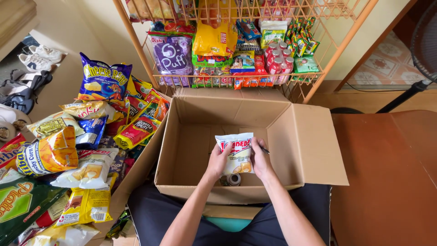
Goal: Labeling snack bags with a marker and stocking them onto a wire shelf.
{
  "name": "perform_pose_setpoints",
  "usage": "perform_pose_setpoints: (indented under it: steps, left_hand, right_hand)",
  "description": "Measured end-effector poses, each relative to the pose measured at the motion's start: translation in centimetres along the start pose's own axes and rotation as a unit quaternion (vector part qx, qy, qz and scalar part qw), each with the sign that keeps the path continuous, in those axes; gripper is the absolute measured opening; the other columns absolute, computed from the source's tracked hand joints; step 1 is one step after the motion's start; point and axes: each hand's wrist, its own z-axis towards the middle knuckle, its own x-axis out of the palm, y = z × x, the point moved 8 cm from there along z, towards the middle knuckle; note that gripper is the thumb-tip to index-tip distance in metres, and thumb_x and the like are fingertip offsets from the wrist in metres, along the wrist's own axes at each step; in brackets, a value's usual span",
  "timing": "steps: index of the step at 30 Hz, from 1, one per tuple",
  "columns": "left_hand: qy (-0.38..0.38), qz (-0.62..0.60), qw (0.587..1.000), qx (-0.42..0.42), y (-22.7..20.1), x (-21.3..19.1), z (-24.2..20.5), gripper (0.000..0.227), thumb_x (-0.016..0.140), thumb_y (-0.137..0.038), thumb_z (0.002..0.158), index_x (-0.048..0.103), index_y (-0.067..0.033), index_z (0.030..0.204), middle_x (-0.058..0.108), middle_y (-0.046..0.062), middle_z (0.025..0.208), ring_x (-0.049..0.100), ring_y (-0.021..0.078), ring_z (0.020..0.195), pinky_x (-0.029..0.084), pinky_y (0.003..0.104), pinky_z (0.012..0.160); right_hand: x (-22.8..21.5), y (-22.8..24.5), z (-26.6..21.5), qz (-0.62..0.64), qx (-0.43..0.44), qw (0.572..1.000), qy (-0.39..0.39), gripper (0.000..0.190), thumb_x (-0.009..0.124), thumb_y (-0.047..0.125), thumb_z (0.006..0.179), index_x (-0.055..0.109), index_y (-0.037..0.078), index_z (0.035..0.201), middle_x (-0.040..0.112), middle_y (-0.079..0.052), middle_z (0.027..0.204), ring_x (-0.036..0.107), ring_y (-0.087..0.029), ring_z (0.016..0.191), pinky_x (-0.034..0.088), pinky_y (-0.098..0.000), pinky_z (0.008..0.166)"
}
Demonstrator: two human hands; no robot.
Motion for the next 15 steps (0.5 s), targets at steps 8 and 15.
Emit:
perform_pose_setpoints:
  steps: [8,15]
  left_hand:
    - [-0.090,0.141,0.986,-0.001,-3.5,-1.3,-2.4,0.047,0.066,-0.043,0.094,0.068,-0.0004,0.114,0.079,0.013,0.102,0.073,0.0169,0.093,0.056,0.034,0.086]
    - [-0.139,0.217,0.966,0.002,-4.7,-1.6,-3.8,0.050,0.060,-0.045,0.096,0.063,0.0014,0.113,0.077,0.022,0.100,0.076,0.0331,0.095,0.056,0.041,0.085]
  right_hand:
    - [-0.8,2.9,-1.9,-0.018,-0.021,0.993,-0.112,0.052,0.027,0.059,0.101,0.050,0.016,0.119,0.069,-0.012,0.098,0.063,-0.017,0.076,0.050,-0.0317,0.061]
    - [-4.2,4.1,-2.0,-0.074,-0.183,0.960,-0.198,0.060,0.032,0.047,0.117,0.063,-0.004,0.120,0.062,-0.012,0.086,0.054,-0.017,0.069,0.047,-0.0311,0.059]
